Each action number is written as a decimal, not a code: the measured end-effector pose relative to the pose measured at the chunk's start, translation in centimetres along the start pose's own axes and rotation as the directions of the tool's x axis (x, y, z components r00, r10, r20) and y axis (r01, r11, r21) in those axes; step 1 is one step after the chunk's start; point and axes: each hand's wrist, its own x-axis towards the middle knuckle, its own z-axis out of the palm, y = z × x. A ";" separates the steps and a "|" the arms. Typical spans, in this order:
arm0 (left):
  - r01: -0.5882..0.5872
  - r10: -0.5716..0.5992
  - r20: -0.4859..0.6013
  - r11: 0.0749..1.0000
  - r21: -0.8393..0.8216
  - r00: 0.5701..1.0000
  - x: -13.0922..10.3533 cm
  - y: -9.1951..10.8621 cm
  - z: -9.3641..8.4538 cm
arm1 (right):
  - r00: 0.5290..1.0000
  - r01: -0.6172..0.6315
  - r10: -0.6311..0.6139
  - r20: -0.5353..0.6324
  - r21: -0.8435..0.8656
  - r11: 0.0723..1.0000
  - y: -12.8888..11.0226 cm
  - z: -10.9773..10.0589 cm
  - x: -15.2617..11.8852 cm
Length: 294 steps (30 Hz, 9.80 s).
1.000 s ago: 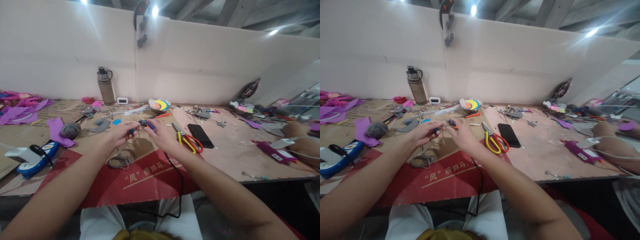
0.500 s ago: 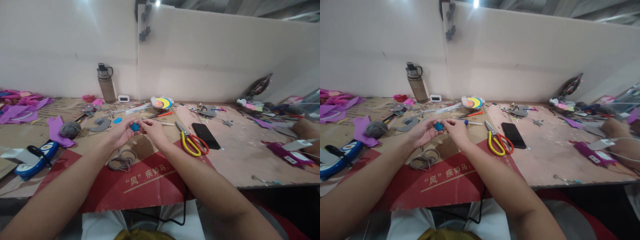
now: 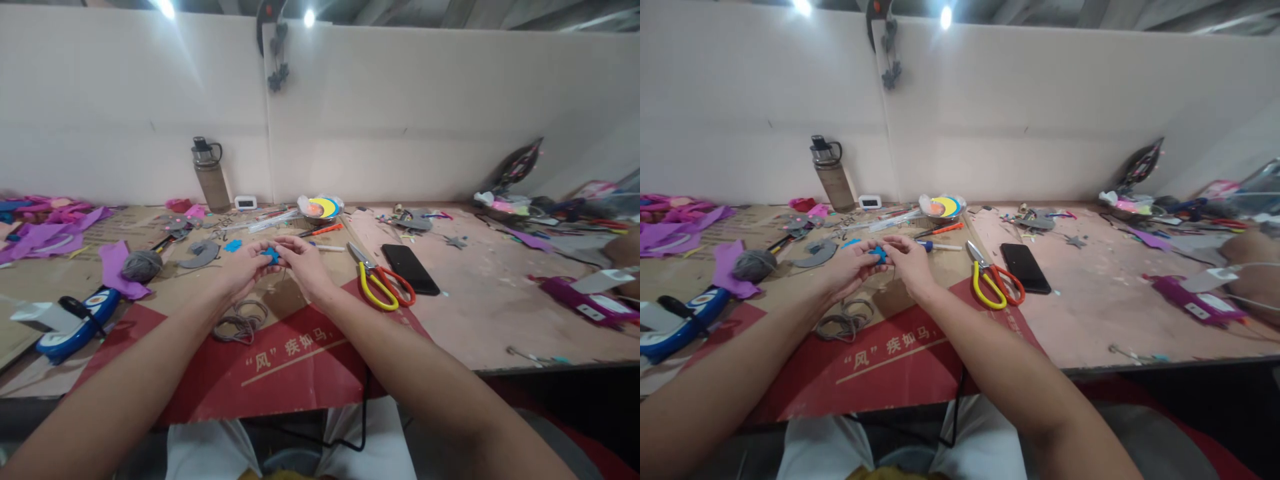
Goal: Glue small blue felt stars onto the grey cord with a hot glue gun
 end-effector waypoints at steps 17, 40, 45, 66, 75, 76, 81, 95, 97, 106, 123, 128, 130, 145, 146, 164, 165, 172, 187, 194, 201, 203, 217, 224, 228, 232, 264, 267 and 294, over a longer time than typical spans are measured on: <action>-0.010 0.004 0.075 0.997 0.073 0.997 -0.2 -0.6 0.5 | 0.982 0.164 -0.190 -0.018 -0.427 0.889 0.0 -0.8 0.2; 0.057 -0.064 0.046 0.989 0.136 0.997 -0.4 -0.2 0.3 | 0.834 0.481 -0.522 0.180 -0.700 0.528 -1.1 -1.1 -0.2; 0.094 -0.082 -0.064 0.973 0.211 0.995 -0.2 0.3 -0.6 | 0.929 0.341 -0.362 0.080 -0.571 0.747 -1.7 -1.1 0.0; -0.034 0.063 -0.044 0.882 0.470 0.997 -0.1 -0.4 -0.6 | 0.856 0.459 -0.379 0.351 -0.852 0.250 -2.0 -1.7 -0.9; -0.092 0.118 -0.009 0.820 0.565 0.993 -0.4 -0.2 -0.5 | 0.858 0.455 -0.367 0.358 -0.862 0.224 -1.8 -1.5 -1.0; -0.101 0.126 -0.003 0.812 0.575 0.992 -0.4 -0.3 -0.6 | 0.859 0.454 -0.369 0.356 -0.862 0.226 -1.9 -1.4 -1.1; -0.137 0.163 0.010 0.792 0.595 0.987 -0.5 -0.2 -0.6 | 0.864 0.452 -0.369 0.343 -0.851 0.269 -1.9 -1.4 -1.2; -0.162 0.257 -0.017 0.658 0.735 0.966 -1.1 0.8 -0.3 | 0.886 0.429 -0.398 0.239 -0.750 0.504 -1.5 -1.2 -0.8; -0.176 0.282 -0.009 0.622 0.763 0.959 -1.3 0.8 -0.1 | 0.888 0.422 -0.402 0.224 -0.745 0.518 -1.5 -1.1 -0.8; -0.129 0.239 -0.042 0.654 0.745 0.970 -1.0 0.8 -0.2 | 0.903 0.394 -0.384 0.195 -0.734 0.553 -1.0 -1.4 -0.5; -0.085 0.179 -0.068 0.727 0.681 0.982 -1.0 0.9 -0.3 | 0.850 0.482 -0.426 0.308 -0.781 0.397 -1.6 -1.1 -1.1; -0.094 0.190 -0.073 0.740 0.665 0.979 -0.9 0.7 -0.2 | 0.850 0.466 -0.428 0.309 -0.820 0.333 -1.2 -1.0 -1.0; -0.100 0.208 -0.082 0.734 0.671 0.975 -0.9 0.7 -0.1 | 0.845 0.466 -0.425 0.325 -0.837 0.287 -1.2 -0.8 -1.1; -0.113 0.185 -0.100 0.862 0.494 0.978 -0.6 0.4 -0.4 | 0.917 0.386 -0.318 0.240 -0.732 0.561 -1.1 -1.0 -0.4; -0.110 0.185 -0.110 0.868 0.483 0.977 -0.4 0.3 -0.6 | 0.924 0.374 -0.304 0.232 -0.709 0.597 -1.0 -1.0 -0.3; -0.106 0.129 -0.191 0.986 0.127 0.973 0.5 0.2 -1.7 | 0.997 0.069 -0.078 -0.019 -0.281 0.957 -1.0 -1.1 -0.4; -0.084 0.097 -0.177 0.993 0.081 0.979 0.5 0.2 -1.6 | 0.999 0.038 -0.044 -0.027 -0.202 0.979 -1.1 -1.0 -0.5; 0.072 -0.064 0.130 0.996 -0.058 0.989 -0.5 0.5 -0.6 | 0.993 -0.107 0.111 -0.024 0.128 0.986 -1.8 -0.2 -1.0; 0.003 -0.010 0.079 0.996 0.084 0.997 -0.4 0.9 -0.6 | 0.998 -0.036 0.041 -0.044 0.104 0.994 -1.8 -0.7 -0.4; -0.007 0.002 0.074 0.998 0.070 0.997 -0.5 1.0 -0.7 | 0.991 0.110 -0.120 -0.063 -0.151 0.982 -1.7 -0.8 -0.7; -0.016 0.016 0.034 1.000 0.010 0.999 -0.4 1.6 -0.9 | 0.992 0.075 -0.102 -0.070 -0.314 0.947 -2.1 -2.1 -1.5; -0.032 0.031 0.024 0.999 0.024 0.999 -0.5 1.8 -0.8 | 0.992 0.078 -0.113 -0.061 -0.415 0.907 -2.8 -3.4 -2.5; -0.187 0.179 0.131 0.981 0.052 0.975 -0.4 1.7 -1.4 | 0.996 -0.086 -0.014 -0.088 -0.919 -0.386 -4.9 -16.5 -8.6; -0.239 0.227 0.116 0.966 0.100 0.967 -0.7 2.0 -1.5 | 0.983 -0.182 -0.014 -0.183 -0.981 0.064 -6.0 -15.3 -7.3; -0.291 0.278 0.097 0.943 0.161 0.956 -0.6 2.0 -1.6 | 0.996 0.020 -0.083 -0.021 -0.889 0.458 -7.0 -13.3 -8.7; -0.342 0.340 0.048 0.910 0.233 0.939 -0.3 1.8 -2.0 | 0.995 0.092 -0.033 0.096 -0.716 0.692 -7.8 -10.2 -9.7; -0.378 0.344 0.159 0.812 0.444 0.925 -0.7 1.8 -1.6 | 0.933 -0.211 0.344 0.106 -0.614 0.760 -7.4 -4.0 -10.0; -0.385 0.348 0.166 0.809 0.445 0.923 -0.6 1.8 -1.7 | 0.927 -0.233 0.363 0.097 -0.611 0.757 -7.5 -3.9 -10.1; -0.244 0.241 -0.045 0.929 -0.278 0.969 0.0 3.3 -2.8 | 0.894 0.433 -0.002 0.448 -0.862 0.265 -6.8 -3.1 -8.5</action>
